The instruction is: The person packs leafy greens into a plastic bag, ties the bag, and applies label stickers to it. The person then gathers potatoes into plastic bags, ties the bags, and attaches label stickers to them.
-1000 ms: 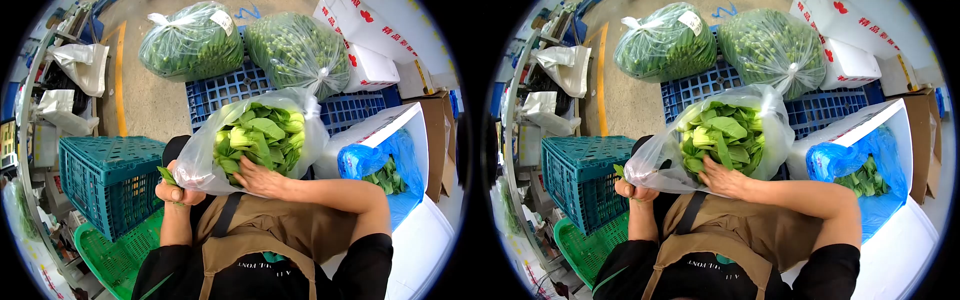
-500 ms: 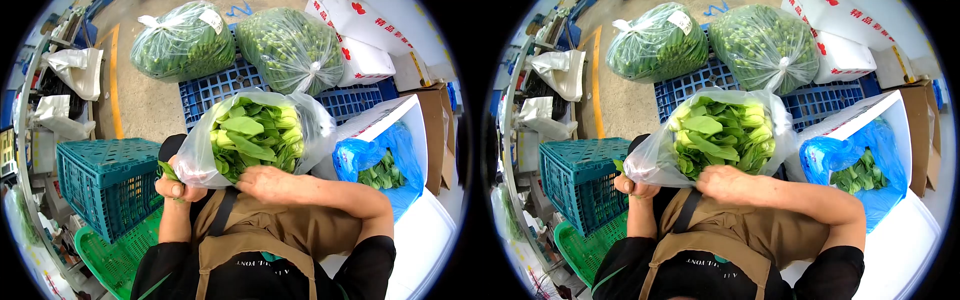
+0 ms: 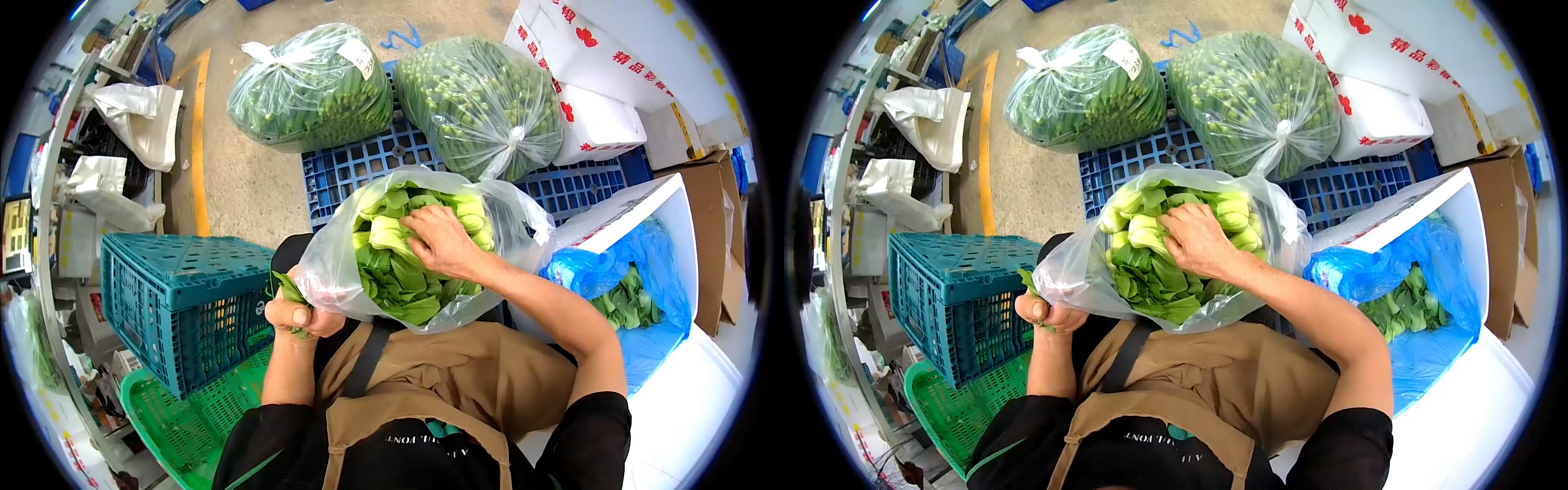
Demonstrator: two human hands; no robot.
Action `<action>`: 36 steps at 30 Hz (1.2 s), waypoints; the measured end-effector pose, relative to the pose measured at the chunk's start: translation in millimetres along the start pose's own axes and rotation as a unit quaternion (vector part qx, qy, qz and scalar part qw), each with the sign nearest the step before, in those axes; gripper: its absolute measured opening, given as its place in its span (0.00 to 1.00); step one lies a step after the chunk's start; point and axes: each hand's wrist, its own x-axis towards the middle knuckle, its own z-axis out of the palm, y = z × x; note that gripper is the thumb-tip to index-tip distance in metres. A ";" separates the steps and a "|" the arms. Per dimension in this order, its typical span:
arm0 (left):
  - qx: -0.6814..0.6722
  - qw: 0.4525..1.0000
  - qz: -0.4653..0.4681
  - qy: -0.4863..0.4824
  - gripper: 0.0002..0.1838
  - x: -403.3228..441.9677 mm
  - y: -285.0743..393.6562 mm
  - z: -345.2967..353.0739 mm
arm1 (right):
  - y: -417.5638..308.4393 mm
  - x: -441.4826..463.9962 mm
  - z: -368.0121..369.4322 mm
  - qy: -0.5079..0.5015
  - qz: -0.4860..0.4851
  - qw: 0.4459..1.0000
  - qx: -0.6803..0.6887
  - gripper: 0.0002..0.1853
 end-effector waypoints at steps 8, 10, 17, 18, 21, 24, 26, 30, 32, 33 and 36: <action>0.337 0.894 0.010 0.295 0.19 9.4 16.7 59.3 | -16.0 25.4 -12.0 -0.045 -0.007 0.996 -0.083 0.10; 0.541 0.741 0.058 0.393 0.17 19.2 2.9 94.1 | -20.0 22.7 -22.0 -0.021 -0.018 0.998 -0.064 0.10; 0.853 0.467 0.216 0.080 0.22 35.1 -27.5 113.5 | -30.4 14.3 -57.5 0.090 -0.114 0.988 -0.048 0.08; 0.834 0.511 0.206 0.024 0.22 41.4 -29.7 113.6 | -31.2 14.2 -61.8 0.097 -0.124 0.986 -0.049 0.08; 0.859 0.512 -0.019 0.015 0.29 66.5 -39.9 100.8 | -30.9 15.0 -73.1 0.124 -0.148 0.981 -0.034 0.09; 0.904 0.412 -0.042 0.102 0.30 85.5 -38.5 65.0 | -37.0 14.0 -101.9 0.141 -0.160 0.977 -0.014 0.10; 0.912 0.386 -0.012 0.138 0.30 92.1 -34.4 51.3 | -43.9 13.7 -118.2 0.172 -0.191 0.965 -0.046 0.10; 0.887 0.455 -0.045 0.069 0.26 108.8 -24.3 51.1 | -50.7 16.2 -126.7 0.178 -0.254 0.944 -0.109 0.08; 0.870 0.492 0.001 0.030 0.22 117.2 -18.9 30.4 | -45.4 17.3 -125.2 0.182 -0.258 0.941 -0.121 0.07; 0.860 0.509 -0.009 0.042 0.20 119.3 -18.1 24.8 | -46.0 19.2 -125.8 0.184 -0.261 0.939 -0.127 0.07; 0.807 0.580 -0.015 0.107 0.13 118.4 -18.1 4.6 | -68.6 17.2 -121.8 0.281 -0.255 0.906 -0.186 0.10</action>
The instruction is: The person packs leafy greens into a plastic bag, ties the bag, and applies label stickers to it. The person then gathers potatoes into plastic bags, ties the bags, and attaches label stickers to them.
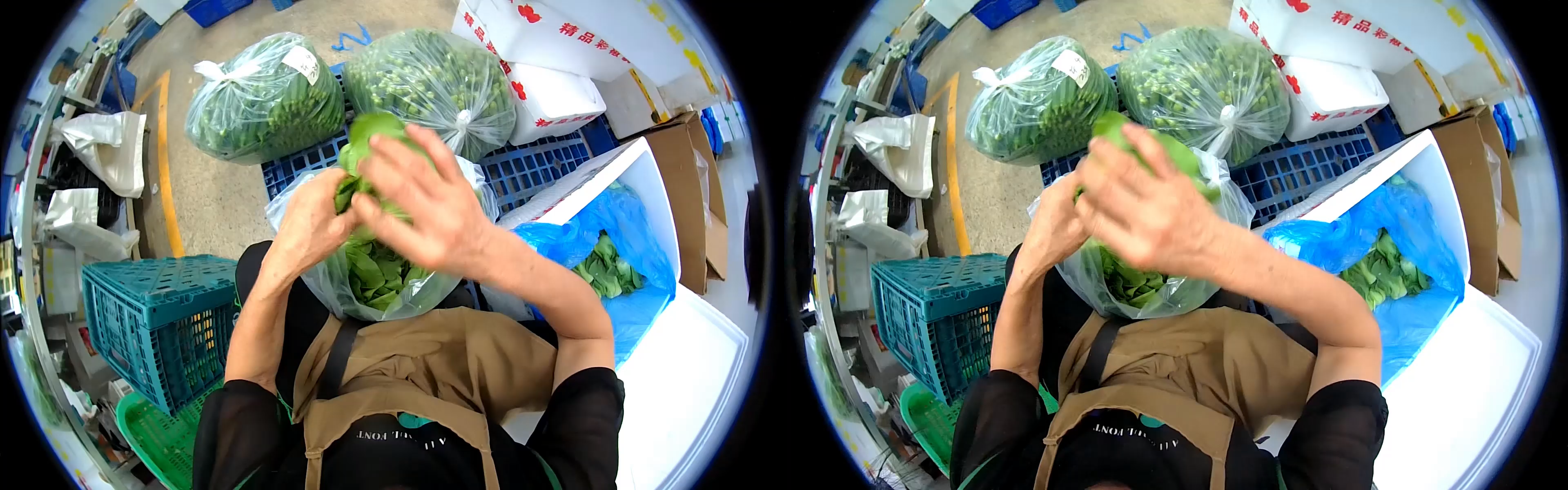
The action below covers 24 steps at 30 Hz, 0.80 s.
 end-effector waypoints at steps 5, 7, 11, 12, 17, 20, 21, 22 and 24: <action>-0.046 0.995 -0.088 0.007 0.13 -4.8 6.5 -18.3 | -17.8 -15.3 19.5 -0.092 0.051 0.994 -0.041 0.16; -0.062 0.994 -0.087 0.022 0.13 -11.2 8.3 -22.8 | -12.9 -17.6 23.3 -0.118 0.046 0.991 -0.045 0.19; -0.122 0.984 -0.129 0.020 0.14 -19.6 11.6 -24.3 | -4.8 -20.0 26.2 -0.134 0.009 0.988 -0.072 0.22; -0.154 0.976 -0.146 0.043 0.10 -20.2 15.3 -26.2 | -5.2 -24.1 29.0 -0.130 0.012 0.988 -0.084 0.22; -0.307 0.936 -0.129 0.113 0.04 -34.1 19.0 -26.9 | -2.5 -25.7 19.4 -0.136 0.107 0.985 0.020 0.27; -0.355 0.910 -0.171 0.130 0.07 -48.5 30.3 -39.0 | -20.7 -31.8 11.4 -0.121 0.198 0.964 0.133 0.33; -0.355 0.910 -0.175 0.122 0.09 -54.9 30.3 -42.2 | -26.8 -37.9 11.5 -0.113 0.232 0.952 0.168 0.32; -0.400 0.889 -0.146 0.169 0.11 -59.0 28.6 -40.5 | -27.6 -44.8 9.1 -0.129 0.280 0.936 0.172 0.31; -0.423 0.879 -0.146 0.165 0.10 -73.3 23.4 -49.4 | -23.7 -52.8 -0.4 -0.142 0.410 0.872 0.228 0.28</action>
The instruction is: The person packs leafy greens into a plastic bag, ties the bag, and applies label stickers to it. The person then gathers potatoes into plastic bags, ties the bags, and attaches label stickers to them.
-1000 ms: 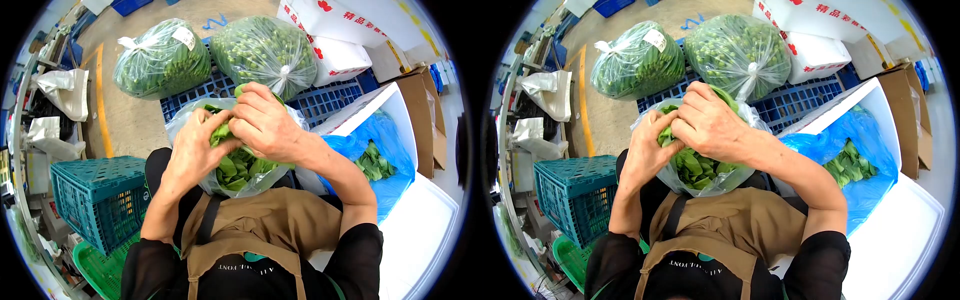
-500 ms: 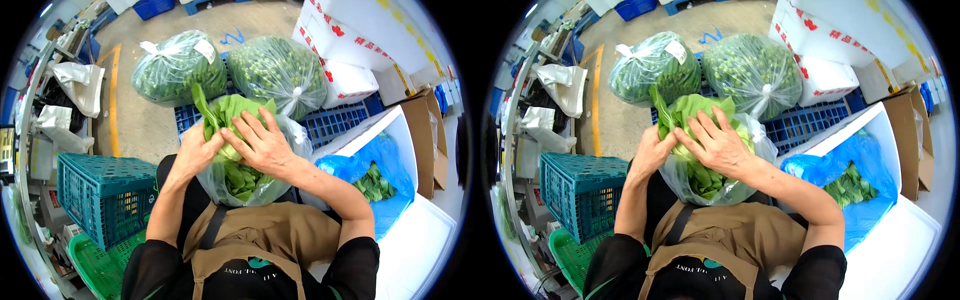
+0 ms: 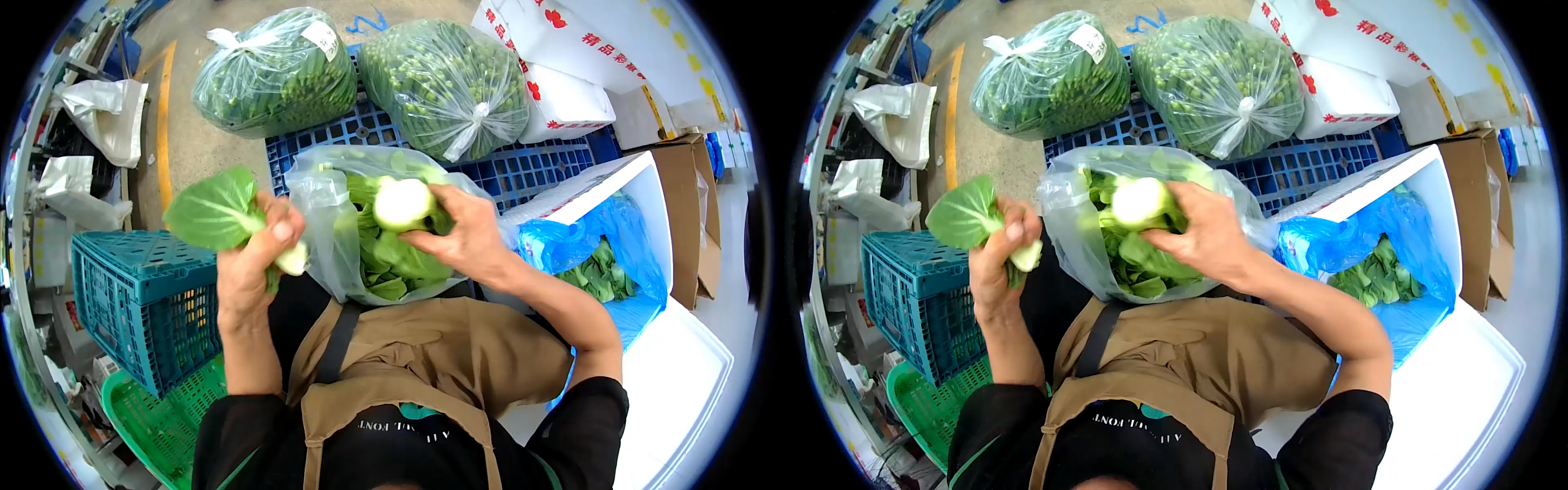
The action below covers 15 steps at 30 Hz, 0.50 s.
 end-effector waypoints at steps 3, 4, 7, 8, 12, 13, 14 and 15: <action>0.100 0.985 -0.135 -0.043 0.11 -16.4 -3.0 -24.2 | 20.9 -24.4 -9.2 -0.144 0.229 0.957 0.105 0.27; 0.138 0.982 -0.130 -0.017 0.12 -20.1 -10.6 -19.9 | 13.4 -33.0 -8.4 -0.149 0.229 0.944 0.186 0.28; 0.233 0.968 -0.081 -0.054 0.17 -22.5 -25.3 -6.3 | 8.0 -45.1 -12.8 -0.335 0.096 0.927 0.138 0.32; 0.280 0.954 -0.066 -0.080 0.19 -21.3 -29.6 -4.6 | 16.1 -50.0 -7.6 -0.357 -0.004 0.928 0.103 0.35; 0.384 0.910 -0.062 -0.143 0.26 -8.6 -29.6 17.1 | 31.1 -50.4 4.4 -0.407 0.005 0.905 0.120 0.35; 0.389 0.904 -0.058 -0.165 0.27 -4.7 -32.7 20.8 | 36.5 -51.7 4.6 -0.403 0.062 0.905 0.121 0.34; 0.401 0.893 -0.065 -0.195 0.29 0.5 -37.5 24.6 | 40.3 -53.4 4.5 -0.377 0.185 0.894 0.157 0.31; 0.384 0.889 -0.105 -0.228 0.30 8.7 -47.5 25.2 | 42.3 -52.8 4.4 -0.351 0.298 0.867 0.193 0.29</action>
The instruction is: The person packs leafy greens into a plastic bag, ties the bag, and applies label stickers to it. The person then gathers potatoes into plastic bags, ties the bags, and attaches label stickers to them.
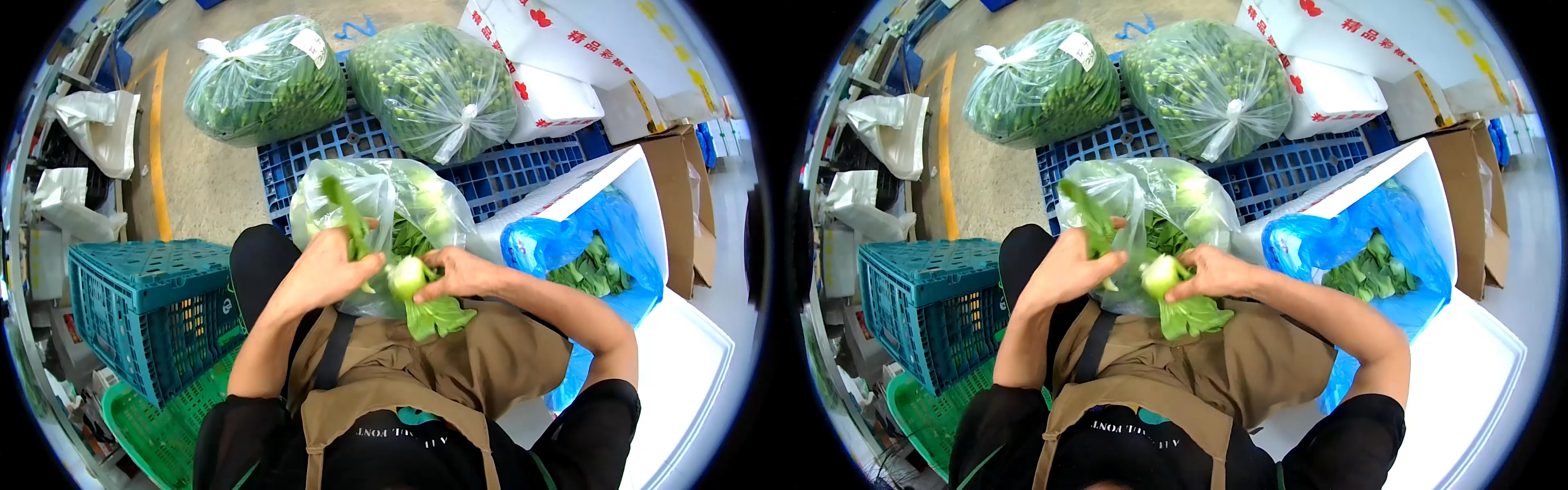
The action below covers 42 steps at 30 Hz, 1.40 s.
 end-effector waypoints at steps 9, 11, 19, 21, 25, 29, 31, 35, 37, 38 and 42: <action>0.043 0.994 -0.093 0.025 0.23 42.5 -37.0 15.7 | -29.7 -18.1 -53.5 0.221 -0.146 0.926 -0.270 0.34; 0.064 0.993 -0.093 -0.029 0.22 42.8 -39.5 18.5 | -50.8 -29.1 -59.4 0.249 -0.157 0.956 -0.004 0.29; -0.223 0.958 0.037 -0.178 0.21 21.9 -58.3 16.8 | -51.4 -43.1 -5.7 0.070 -0.098 0.812 0.571 0.23; -0.163 0.960 -0.050 -0.222 0.19 26.8 -62.0 21.4 | -34.1 -26.2 11.6 0.091 -0.016 0.784 0.614 0.21; 0.005 0.889 -0.206 -0.409 0.15 30.8 -56.2 35.8 | -19.8 -15.5 14.7 0.114 0.044 0.785 0.607 0.20; -0.201 0.842 -0.148 -0.477 0.15 5.3 -49.4 22.9 | -17.9 -13.1 15.2 0.189 0.071 0.792 0.576 0.20; -0.262 0.817 -0.122 -0.498 0.18 -7.5 -58.2 11.4 | -8.7 -6.5 17.7 0.207 0.085 0.783 0.580 0.20; -0.431 0.775 -0.097 -0.452 0.23 -36.2 -77.8 -2.7 | 28.6 6.7 19.6 0.224 0.127 0.836 0.484 0.25; -0.495 0.768 -0.095 -0.395 0.23 -43.6 -76.8 -1.9 | 26.7 10.8 26.2 0.161 0.318 0.847 0.395 0.28; -0.526 0.762 -0.094 -0.366 0.23 -45.0 -75.1 -1.3 | 26.1 11.8 28.8 0.127 0.408 0.837 0.343 0.29; -0.558 0.805 -0.083 -0.185 0.25 -48.3 -51.5 -7.2 | 40.3 6.1 20.7 0.034 0.322 0.941 0.097 0.30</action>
